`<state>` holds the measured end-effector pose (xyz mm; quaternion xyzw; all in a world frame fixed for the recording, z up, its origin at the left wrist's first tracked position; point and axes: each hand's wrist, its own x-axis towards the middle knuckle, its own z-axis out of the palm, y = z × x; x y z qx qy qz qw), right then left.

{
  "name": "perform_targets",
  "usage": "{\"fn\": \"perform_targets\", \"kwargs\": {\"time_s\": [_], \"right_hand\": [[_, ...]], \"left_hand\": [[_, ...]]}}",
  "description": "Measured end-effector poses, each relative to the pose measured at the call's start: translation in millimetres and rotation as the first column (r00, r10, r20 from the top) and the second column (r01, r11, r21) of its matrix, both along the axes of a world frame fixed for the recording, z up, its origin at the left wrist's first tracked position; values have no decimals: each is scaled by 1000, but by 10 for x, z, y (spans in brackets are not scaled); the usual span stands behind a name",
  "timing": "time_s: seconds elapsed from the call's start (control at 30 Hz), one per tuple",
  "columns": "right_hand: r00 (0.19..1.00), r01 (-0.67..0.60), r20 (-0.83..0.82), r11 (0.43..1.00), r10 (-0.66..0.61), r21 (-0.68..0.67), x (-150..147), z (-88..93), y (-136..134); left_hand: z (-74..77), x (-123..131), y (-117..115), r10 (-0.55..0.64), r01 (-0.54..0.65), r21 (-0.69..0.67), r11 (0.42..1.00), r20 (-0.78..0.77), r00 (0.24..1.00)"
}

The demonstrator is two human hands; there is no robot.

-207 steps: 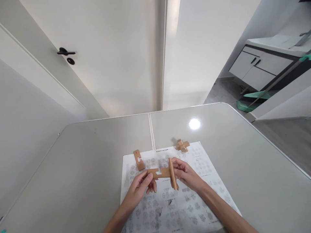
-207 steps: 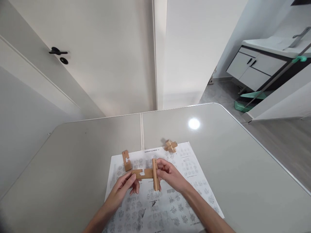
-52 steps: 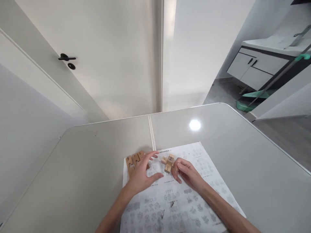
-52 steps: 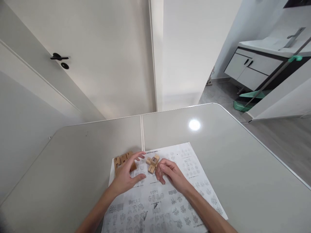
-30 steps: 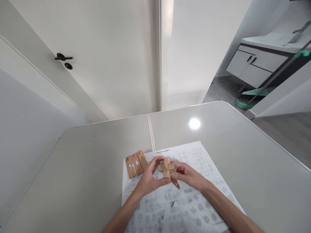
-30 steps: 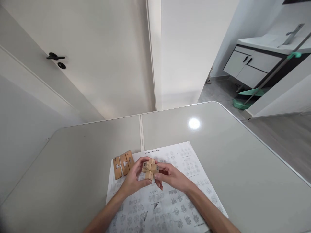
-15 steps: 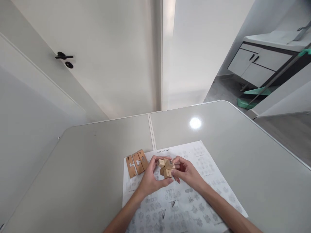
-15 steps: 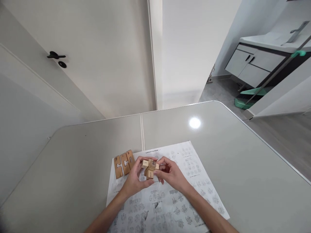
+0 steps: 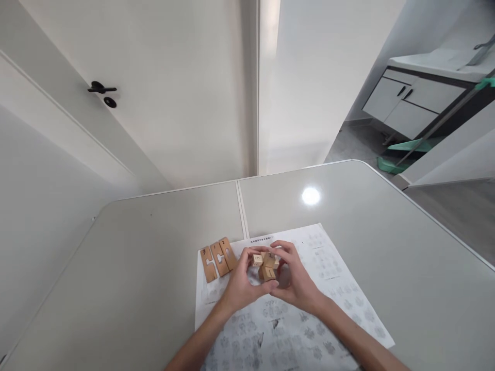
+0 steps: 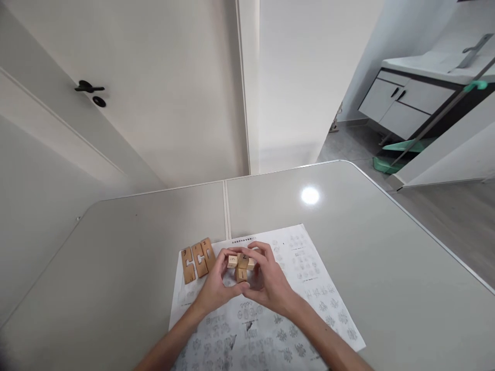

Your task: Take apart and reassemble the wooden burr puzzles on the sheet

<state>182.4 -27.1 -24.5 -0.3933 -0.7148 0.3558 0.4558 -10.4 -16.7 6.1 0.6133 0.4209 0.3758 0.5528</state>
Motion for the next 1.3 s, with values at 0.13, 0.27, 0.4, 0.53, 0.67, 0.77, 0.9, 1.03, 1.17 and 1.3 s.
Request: {"fn": "perform_targets", "kwargs": {"time_s": [0.13,0.27,0.4,0.53,0.67,0.77,0.9,1.03,1.17,1.3], "right_hand": [[992,30,117,989,-47,142,23,-18,-5],[987,65,132,982,-89,175,37,-9,-9],[983,122,117,977,-144,177,34,3,15],[979,150,125,983,-162,103,35,10,54],[966,160,198,987,-164,36,48,-3,81],[955,158,249,987,-159,25,63,-29,89],[955,142,257,989,-146,32,83,-33,91],[978,117,172,993,-118,17,95,14,90],[992,97,86,995,-96,1,98,32,102],[998,59,-33,996,-61,-74,102,48,123]], "left_hand": [[-11,12,-5,-3,3,19,1000,-17,1000],[-7,2,2,48,-48,-14,999,3,999],[-29,-24,20,92,-87,-63,994,80,993],[-64,-45,31,152,-134,-139,981,129,980],[-64,-39,24,129,-115,-135,984,102,986],[-47,-26,14,89,-86,-88,992,39,995],[-39,-14,6,63,-64,-47,997,-24,998],[-47,-7,5,80,-81,-52,995,-29,996],[-47,-5,9,68,-70,-57,996,-38,997],[-29,-13,12,39,-41,-35,999,-61,997]]}}
